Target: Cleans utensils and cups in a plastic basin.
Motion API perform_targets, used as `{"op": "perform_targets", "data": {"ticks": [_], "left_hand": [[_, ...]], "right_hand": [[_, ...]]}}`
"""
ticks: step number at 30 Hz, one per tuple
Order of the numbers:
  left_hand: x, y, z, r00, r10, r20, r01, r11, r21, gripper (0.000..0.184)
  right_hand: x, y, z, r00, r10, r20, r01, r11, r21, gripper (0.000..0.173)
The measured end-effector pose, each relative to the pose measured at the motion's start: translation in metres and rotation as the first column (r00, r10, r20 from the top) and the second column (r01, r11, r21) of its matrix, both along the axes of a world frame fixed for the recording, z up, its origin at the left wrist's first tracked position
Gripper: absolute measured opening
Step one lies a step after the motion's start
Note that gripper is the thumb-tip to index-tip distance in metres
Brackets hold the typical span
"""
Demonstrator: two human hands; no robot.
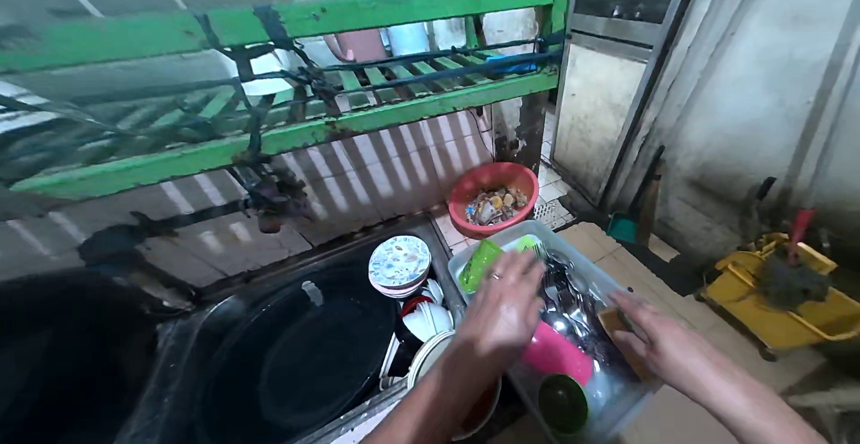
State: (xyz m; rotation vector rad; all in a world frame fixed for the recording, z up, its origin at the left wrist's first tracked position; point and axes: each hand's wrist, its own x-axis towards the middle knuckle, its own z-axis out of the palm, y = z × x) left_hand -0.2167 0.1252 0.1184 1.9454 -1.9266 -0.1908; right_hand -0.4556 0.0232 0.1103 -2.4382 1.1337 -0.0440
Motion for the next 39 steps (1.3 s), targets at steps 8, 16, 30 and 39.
{"op": "perform_targets", "data": {"ticks": [8,16,30,39], "left_hand": [[-0.052,0.038,-0.034,0.890,-0.427,-0.160,0.433,0.682,0.590,0.058],[-0.041,0.024,-0.027,0.937,-0.251,-0.244,0.350,0.686,0.638,0.036],[0.011,-0.001,0.004,0.761,-0.068,-0.645,0.107,0.994,0.021,0.021],[0.003,-0.030,-0.039,-0.142,-0.094,-0.985,-0.201,0.978,-0.065,0.050]], "right_hand": [[0.000,0.004,-0.008,0.963,-0.052,-0.263,0.098,0.982,0.165,0.076],[0.008,0.012,-0.005,0.993,-0.046,-0.108,0.060,0.989,0.136,0.084],[0.015,-0.004,-0.039,0.935,0.021,-0.353,0.049,0.981,0.188,0.101],[0.030,-0.025,-0.037,0.940,-0.193,-0.280,0.245,0.956,0.164,0.056]]}}
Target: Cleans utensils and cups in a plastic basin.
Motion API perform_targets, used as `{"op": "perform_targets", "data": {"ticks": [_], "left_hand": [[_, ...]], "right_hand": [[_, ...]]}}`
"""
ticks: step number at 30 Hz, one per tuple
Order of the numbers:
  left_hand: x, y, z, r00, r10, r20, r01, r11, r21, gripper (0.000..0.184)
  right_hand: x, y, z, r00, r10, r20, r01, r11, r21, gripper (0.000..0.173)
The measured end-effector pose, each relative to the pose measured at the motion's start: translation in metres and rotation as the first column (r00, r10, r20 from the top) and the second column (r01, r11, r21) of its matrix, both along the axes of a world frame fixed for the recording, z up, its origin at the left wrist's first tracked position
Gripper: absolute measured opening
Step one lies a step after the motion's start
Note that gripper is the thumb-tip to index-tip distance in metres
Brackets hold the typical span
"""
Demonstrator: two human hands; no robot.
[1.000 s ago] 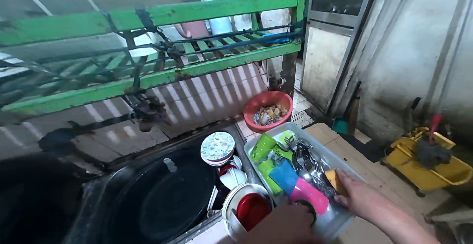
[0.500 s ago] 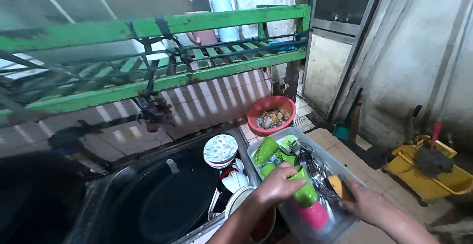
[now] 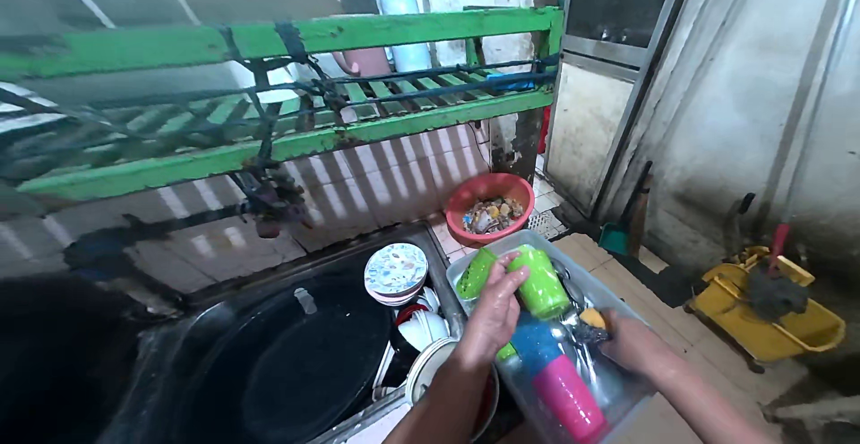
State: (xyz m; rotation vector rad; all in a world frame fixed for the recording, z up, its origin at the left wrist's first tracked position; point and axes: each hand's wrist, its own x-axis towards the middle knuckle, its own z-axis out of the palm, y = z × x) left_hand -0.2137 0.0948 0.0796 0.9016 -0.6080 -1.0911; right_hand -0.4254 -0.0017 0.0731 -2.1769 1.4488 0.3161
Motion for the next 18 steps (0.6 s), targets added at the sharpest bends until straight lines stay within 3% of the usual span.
{"op": "perform_targets", "data": {"ticks": [2,6,8,11,15,18], "left_hand": [[0.000,-0.002,-0.006,0.997,-0.024,-0.080,0.028,0.999,0.046,0.046],[0.010,0.000,-0.008,0.965,0.037,-0.261,0.008,0.986,0.169,0.046],[0.011,-0.003,-0.010,0.953,0.075,-0.293,-0.013,0.979,0.206,0.049],[0.012,0.000,-0.009,0.950,0.160,-0.267,-0.096,0.966,0.240,0.053],[0.013,0.001,-0.011,0.933,0.261,-0.246,-0.185,0.938,0.295,0.043],[0.015,0.006,-0.009,0.926,0.273,-0.260,-0.175,0.922,0.345,0.042]], "right_hand": [[-0.006,0.003,0.013,0.996,-0.007,0.085,0.011,0.999,-0.050,0.052],[-0.002,0.039,0.025,0.960,0.268,0.085,-0.248,0.949,-0.197,0.049],[0.002,0.046,0.006,0.921,0.389,-0.018,-0.388,0.915,-0.107,0.059],[0.005,0.041,-0.013,0.878,0.472,-0.082,-0.470,0.881,0.044,0.069],[0.005,0.020,-0.021,0.883,0.468,0.027,-0.468,0.883,-0.027,0.050],[0.003,0.007,-0.006,0.943,0.272,0.194,-0.290,0.954,0.075,0.054]]}}
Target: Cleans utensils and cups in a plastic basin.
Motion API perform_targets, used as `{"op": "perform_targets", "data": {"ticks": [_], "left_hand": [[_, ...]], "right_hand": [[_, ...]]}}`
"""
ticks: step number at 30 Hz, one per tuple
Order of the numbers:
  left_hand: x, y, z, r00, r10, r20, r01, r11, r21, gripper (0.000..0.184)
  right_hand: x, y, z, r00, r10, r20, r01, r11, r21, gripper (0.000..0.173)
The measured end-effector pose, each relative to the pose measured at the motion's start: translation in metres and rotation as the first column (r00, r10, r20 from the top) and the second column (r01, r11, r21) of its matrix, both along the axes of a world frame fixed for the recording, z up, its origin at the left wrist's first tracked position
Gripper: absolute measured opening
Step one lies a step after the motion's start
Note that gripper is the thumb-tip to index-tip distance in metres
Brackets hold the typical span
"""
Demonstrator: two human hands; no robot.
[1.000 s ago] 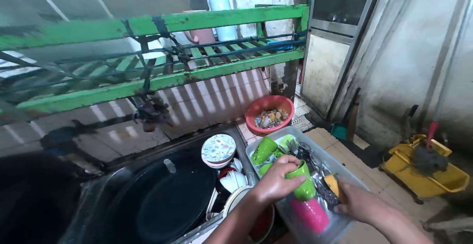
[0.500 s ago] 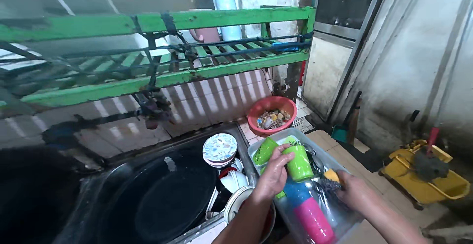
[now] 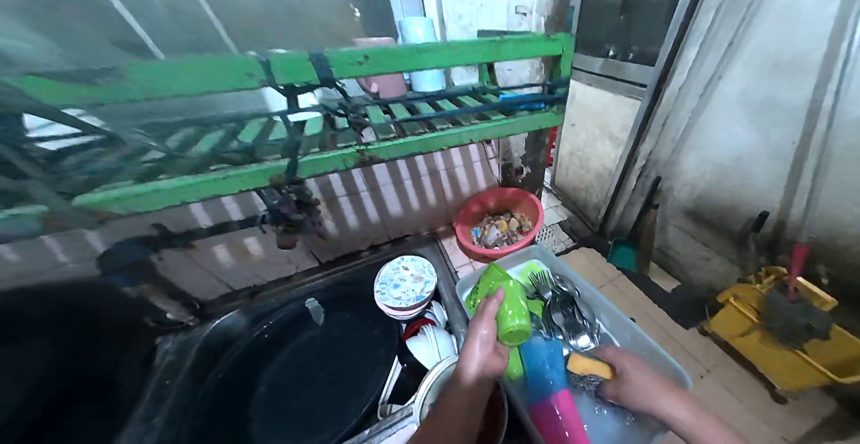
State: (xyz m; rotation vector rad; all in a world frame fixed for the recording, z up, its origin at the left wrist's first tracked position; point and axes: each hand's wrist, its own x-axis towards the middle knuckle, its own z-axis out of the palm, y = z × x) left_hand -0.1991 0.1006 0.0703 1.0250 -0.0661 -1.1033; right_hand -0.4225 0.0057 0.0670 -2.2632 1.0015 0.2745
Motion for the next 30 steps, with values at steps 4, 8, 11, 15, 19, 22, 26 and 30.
{"op": "perform_targets", "data": {"ticks": [4,8,11,15,19,22,26,30], "left_hand": [[-0.014,0.005,0.017,0.988,-0.114,0.107,0.096,0.982,0.165,0.060],[-0.047,0.007,0.018,0.907,-0.159,0.390,0.147,0.987,0.060,0.049],[-0.064,0.002,0.014,0.896,-0.082,0.437,0.023,0.990,0.139,0.042],[-0.054,-0.004,0.004,0.914,-0.030,0.405,-0.034,0.988,0.149,0.054],[-0.042,0.000,0.015,0.982,0.152,0.113,-0.148,0.988,-0.040,0.040],[-0.039,0.006,0.014,0.914,-0.103,0.393,0.064,0.992,0.112,0.046],[-0.015,0.004,0.005,0.759,-0.355,0.546,0.358,0.928,0.105,0.079],[0.022,0.005,0.005,0.894,-0.079,0.441,0.111,0.993,-0.048,0.044]], "right_hand": [[0.004,0.016,0.057,0.886,-0.304,0.351,0.281,0.953,0.114,0.065],[0.045,0.038,0.068,0.788,0.005,0.616,0.124,0.978,-0.167,0.067],[0.077,0.022,0.050,0.775,-0.010,0.632,0.153,0.973,-0.172,0.068],[0.094,0.011,0.047,0.786,-0.171,0.594,0.257,0.965,-0.062,0.061],[0.091,0.047,0.030,0.709,0.074,0.701,0.129,0.964,-0.232,0.060],[0.098,0.021,0.038,0.709,-0.236,0.665,0.275,0.960,0.048,0.057],[0.092,-0.022,0.048,0.521,-0.644,0.561,0.262,0.746,0.612,0.036],[0.073,-0.021,0.058,0.429,-0.754,0.497,-0.013,0.545,0.839,0.036]]}}
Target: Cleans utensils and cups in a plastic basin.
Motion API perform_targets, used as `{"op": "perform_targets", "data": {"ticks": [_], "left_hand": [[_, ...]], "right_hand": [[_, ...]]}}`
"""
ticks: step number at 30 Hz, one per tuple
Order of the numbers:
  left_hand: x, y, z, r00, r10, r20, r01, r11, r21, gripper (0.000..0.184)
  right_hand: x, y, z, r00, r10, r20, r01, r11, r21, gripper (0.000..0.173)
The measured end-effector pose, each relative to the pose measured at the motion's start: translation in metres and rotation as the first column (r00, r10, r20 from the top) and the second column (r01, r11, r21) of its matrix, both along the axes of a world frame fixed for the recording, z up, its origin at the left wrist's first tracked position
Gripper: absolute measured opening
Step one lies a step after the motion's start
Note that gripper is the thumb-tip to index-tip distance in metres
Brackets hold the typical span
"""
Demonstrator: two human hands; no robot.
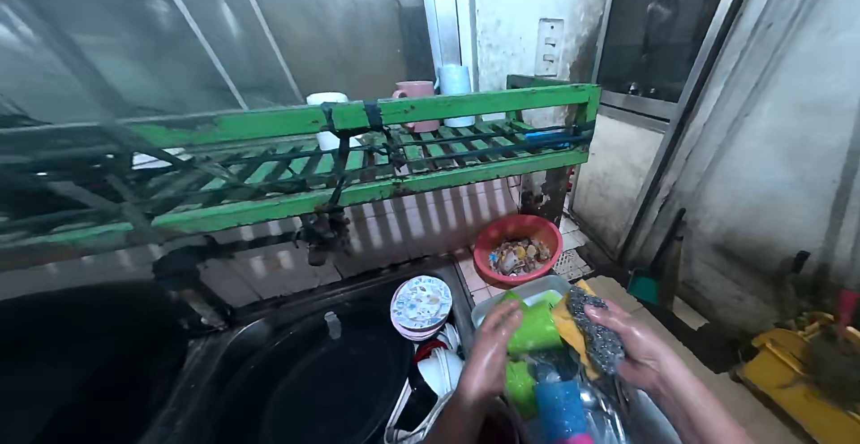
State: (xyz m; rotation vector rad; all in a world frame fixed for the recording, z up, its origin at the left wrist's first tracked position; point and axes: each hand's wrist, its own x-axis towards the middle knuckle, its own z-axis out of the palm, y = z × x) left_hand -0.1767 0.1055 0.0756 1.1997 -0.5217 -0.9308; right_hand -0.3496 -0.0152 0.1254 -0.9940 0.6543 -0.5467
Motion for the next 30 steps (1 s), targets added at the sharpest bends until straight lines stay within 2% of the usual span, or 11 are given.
{"op": "perform_targets", "data": {"ticks": [5,8,11,13,14,17,19,22,24,28,30], "left_hand": [[0.005,-0.005,0.005,0.961,0.063,-0.268,-0.077,0.996,-0.042,0.033],[0.000,-0.009,0.001,0.945,0.046,-0.324,-0.066,0.997,-0.051,0.035],[-0.001,-0.015,0.000,0.960,0.009,-0.279,-0.002,1.000,0.027,0.030],[0.002,-0.020,-0.001,0.977,-0.064,-0.202,0.093,0.986,0.139,0.031],[0.004,-0.023,0.001,0.981,-0.100,-0.168,0.135,0.969,0.209,0.031],[0.010,-0.034,0.018,0.987,-0.157,-0.026,0.158,0.941,0.298,0.039],[0.003,-0.042,0.022,0.999,-0.035,-0.017,0.036,0.994,0.100,0.038],[-0.024,-0.057,0.022,0.954,0.151,-0.258,-0.198,0.966,-0.167,0.039],[-0.038,-0.061,0.021,0.919,0.210,-0.333,-0.251,0.964,-0.085,0.039],[-0.051,-0.065,0.010,0.943,0.194,-0.271,-0.184,0.981,0.060,0.036],[-0.057,-0.065,0.011,0.941,0.234,-0.244,-0.217,0.971,0.098,0.037]], "right_hand": [[-0.007,0.002,0.024,0.985,0.120,0.126,-0.139,0.979,0.151,0.027],[-0.001,0.001,0.025,0.992,0.057,-0.111,-0.074,0.985,-0.155,0.027],[0.010,0.017,0.014,0.769,-0.158,-0.619,-0.417,0.609,-0.674,0.034],[0.013,0.034,0.004,0.730,-0.265,-0.630,-0.583,0.239,-0.776,0.023],[0.014,0.038,0.000,0.742,-0.281,-0.609,-0.581,0.185,-0.793,0.020],[0.012,0.027,0.006,0.819,-0.048,-0.571,-0.397,0.672,-0.625,0.032],[0.011,0.020,0.008,0.970,0.054,-0.236,-0.115,0.961,-0.250,0.031],[0.020,0.027,0.010,0.996,-0.083,-0.007,0.083,0.995,-0.061,0.028],[0.025,0.037,0.002,0.948,-0.170,-0.268,0.025,0.882,-0.470,0.028],[0.014,0.031,-0.040,0.788,-0.378,-0.485,-0.449,0.184,-0.874,0.030],[0.011,0.022,-0.048,0.811,-0.297,-0.504,-0.422,0.299,-0.856,0.033]]}}
